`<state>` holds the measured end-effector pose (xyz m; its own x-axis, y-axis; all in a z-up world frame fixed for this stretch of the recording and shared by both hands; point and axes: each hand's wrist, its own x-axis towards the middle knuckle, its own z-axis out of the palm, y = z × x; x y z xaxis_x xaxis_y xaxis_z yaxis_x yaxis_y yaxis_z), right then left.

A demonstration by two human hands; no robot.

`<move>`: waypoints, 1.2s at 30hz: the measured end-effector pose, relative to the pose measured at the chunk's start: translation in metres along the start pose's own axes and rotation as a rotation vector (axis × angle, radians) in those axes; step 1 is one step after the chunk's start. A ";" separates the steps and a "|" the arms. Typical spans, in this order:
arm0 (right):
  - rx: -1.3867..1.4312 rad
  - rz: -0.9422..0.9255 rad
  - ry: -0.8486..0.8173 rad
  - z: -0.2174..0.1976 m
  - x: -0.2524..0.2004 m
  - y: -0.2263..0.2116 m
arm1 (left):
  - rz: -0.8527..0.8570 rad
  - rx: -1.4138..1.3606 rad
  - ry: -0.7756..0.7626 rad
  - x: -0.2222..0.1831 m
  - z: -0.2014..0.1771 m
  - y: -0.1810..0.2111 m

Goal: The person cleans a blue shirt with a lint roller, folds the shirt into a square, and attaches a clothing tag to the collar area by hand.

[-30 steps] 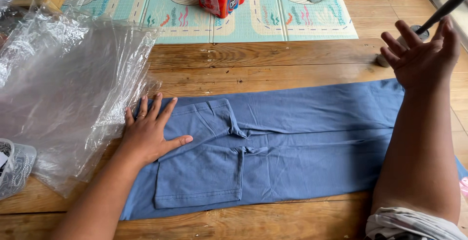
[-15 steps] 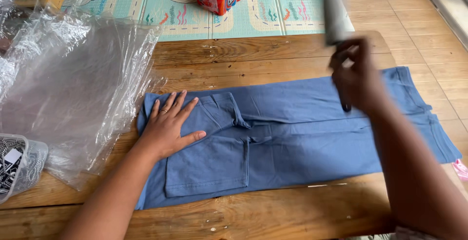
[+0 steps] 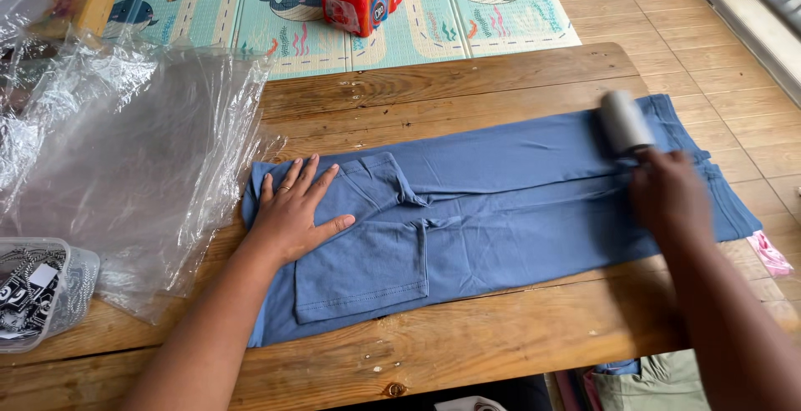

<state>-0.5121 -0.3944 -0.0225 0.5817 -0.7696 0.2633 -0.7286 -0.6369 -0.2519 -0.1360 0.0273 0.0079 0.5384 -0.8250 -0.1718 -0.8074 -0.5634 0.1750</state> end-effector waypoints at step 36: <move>0.148 -0.361 -0.101 -0.024 -0.077 -0.139 | 0.222 0.112 -0.098 -0.053 -0.027 0.058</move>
<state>-0.4647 -0.2455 0.0141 0.8289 -0.4908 0.2684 -0.4151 -0.8613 -0.2928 -0.2049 0.0370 0.0538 0.3237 -0.9165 -0.2349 -0.9278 -0.3562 0.1110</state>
